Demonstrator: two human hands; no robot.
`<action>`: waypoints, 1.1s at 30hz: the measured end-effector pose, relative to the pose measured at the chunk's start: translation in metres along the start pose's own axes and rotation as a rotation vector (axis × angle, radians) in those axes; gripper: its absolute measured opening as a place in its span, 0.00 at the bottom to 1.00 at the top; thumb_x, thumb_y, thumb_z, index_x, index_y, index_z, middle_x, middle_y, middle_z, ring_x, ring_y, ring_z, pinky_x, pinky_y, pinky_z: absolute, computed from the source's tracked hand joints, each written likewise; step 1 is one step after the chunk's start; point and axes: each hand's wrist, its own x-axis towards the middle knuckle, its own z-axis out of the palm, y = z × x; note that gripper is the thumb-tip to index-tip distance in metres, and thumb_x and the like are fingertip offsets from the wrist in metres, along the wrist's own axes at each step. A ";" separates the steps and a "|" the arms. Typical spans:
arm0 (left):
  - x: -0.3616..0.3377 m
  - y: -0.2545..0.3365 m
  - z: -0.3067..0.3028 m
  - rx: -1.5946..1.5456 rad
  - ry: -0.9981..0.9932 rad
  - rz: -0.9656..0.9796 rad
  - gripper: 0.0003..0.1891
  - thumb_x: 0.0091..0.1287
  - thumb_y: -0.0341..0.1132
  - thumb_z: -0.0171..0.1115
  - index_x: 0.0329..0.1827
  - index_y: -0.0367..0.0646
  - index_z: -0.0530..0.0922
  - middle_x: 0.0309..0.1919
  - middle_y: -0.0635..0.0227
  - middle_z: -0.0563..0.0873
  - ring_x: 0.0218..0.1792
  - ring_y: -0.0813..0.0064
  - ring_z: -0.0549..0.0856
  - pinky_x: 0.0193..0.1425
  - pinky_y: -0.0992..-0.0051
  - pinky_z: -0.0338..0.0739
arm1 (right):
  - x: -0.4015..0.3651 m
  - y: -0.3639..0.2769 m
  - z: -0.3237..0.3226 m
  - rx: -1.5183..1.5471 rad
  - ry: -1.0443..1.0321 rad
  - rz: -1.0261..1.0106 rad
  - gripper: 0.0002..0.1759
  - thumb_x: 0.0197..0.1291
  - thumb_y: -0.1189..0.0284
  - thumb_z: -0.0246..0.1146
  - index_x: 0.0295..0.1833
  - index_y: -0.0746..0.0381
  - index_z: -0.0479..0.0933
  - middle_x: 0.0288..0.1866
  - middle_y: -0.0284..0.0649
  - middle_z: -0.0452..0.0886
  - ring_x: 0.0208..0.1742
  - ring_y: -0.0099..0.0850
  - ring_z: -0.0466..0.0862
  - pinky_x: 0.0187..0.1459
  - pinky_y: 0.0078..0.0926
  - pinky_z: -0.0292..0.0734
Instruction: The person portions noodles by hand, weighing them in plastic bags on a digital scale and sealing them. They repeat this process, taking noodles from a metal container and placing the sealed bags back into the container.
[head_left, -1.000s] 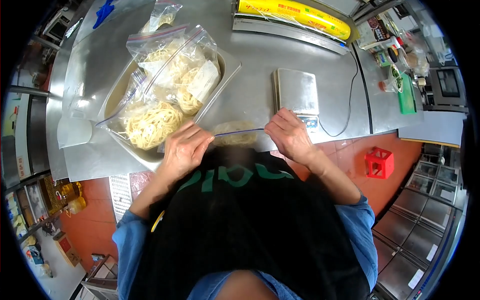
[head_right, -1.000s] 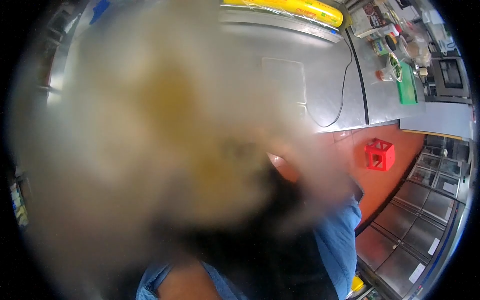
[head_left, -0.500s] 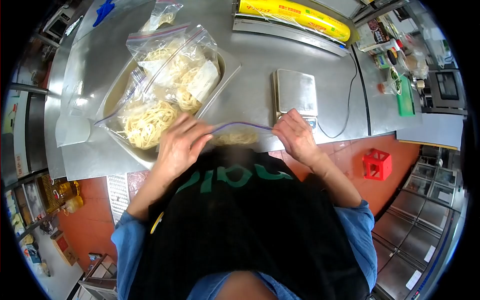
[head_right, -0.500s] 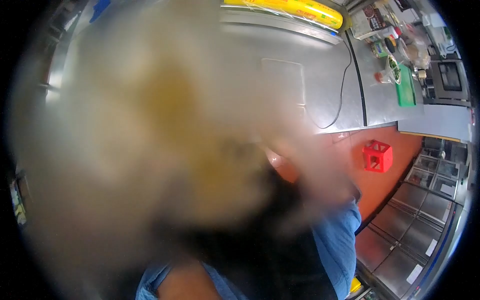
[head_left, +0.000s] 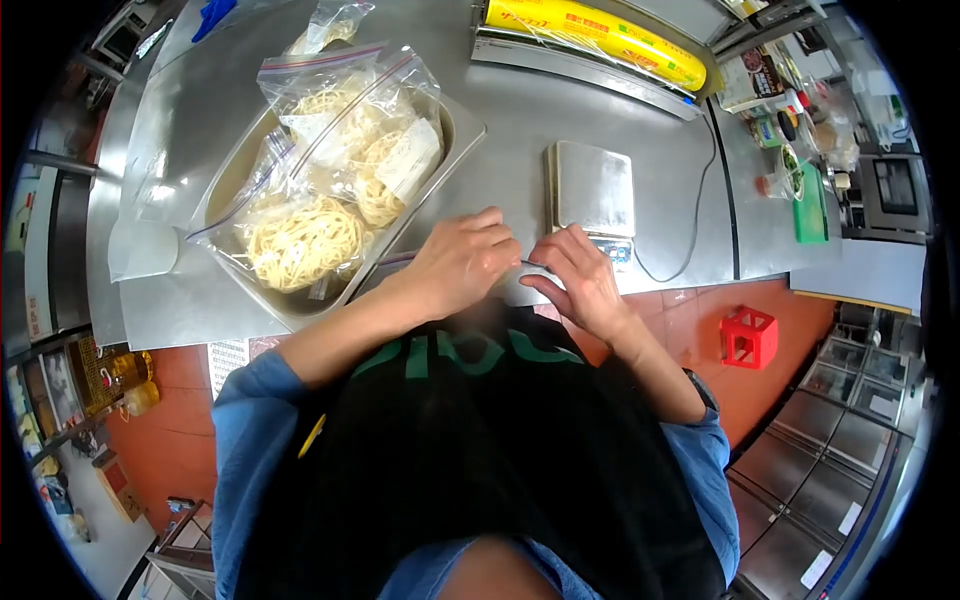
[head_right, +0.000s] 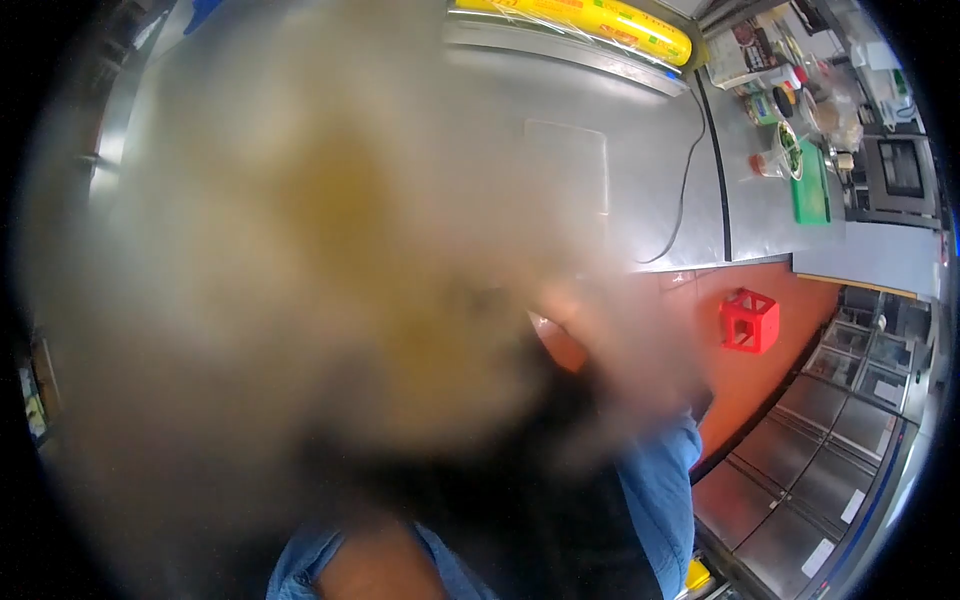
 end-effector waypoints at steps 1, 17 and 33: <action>-0.003 0.002 0.003 -0.024 -0.001 0.010 0.05 0.58 0.29 0.67 0.28 0.42 0.78 0.29 0.68 0.82 0.39 0.64 0.82 0.37 0.65 0.80 | 0.000 0.002 0.002 0.005 -0.001 -0.006 0.09 0.53 0.76 0.75 0.35 0.64 0.80 0.36 0.39 0.81 0.39 0.41 0.79 0.40 0.35 0.78; -0.044 0.023 -0.116 0.359 0.210 -0.147 0.05 0.56 0.31 0.73 0.33 0.44 0.84 0.30 0.69 0.83 0.36 0.67 0.84 0.32 0.69 0.80 | 0.059 -0.007 -0.062 -0.017 0.022 -0.371 0.08 0.46 0.84 0.68 0.35 0.68 0.82 0.35 0.43 0.84 0.32 0.42 0.82 0.32 0.35 0.77; -0.152 0.007 -0.178 0.672 0.454 -0.454 0.11 0.54 0.33 0.79 0.38 0.41 0.88 0.27 0.66 0.85 0.26 0.67 0.81 0.31 0.67 0.76 | 0.251 0.010 0.073 0.064 -0.134 -0.658 0.07 0.64 0.67 0.68 0.45 0.57 0.84 0.42 0.36 0.84 0.44 0.38 0.82 0.46 0.35 0.81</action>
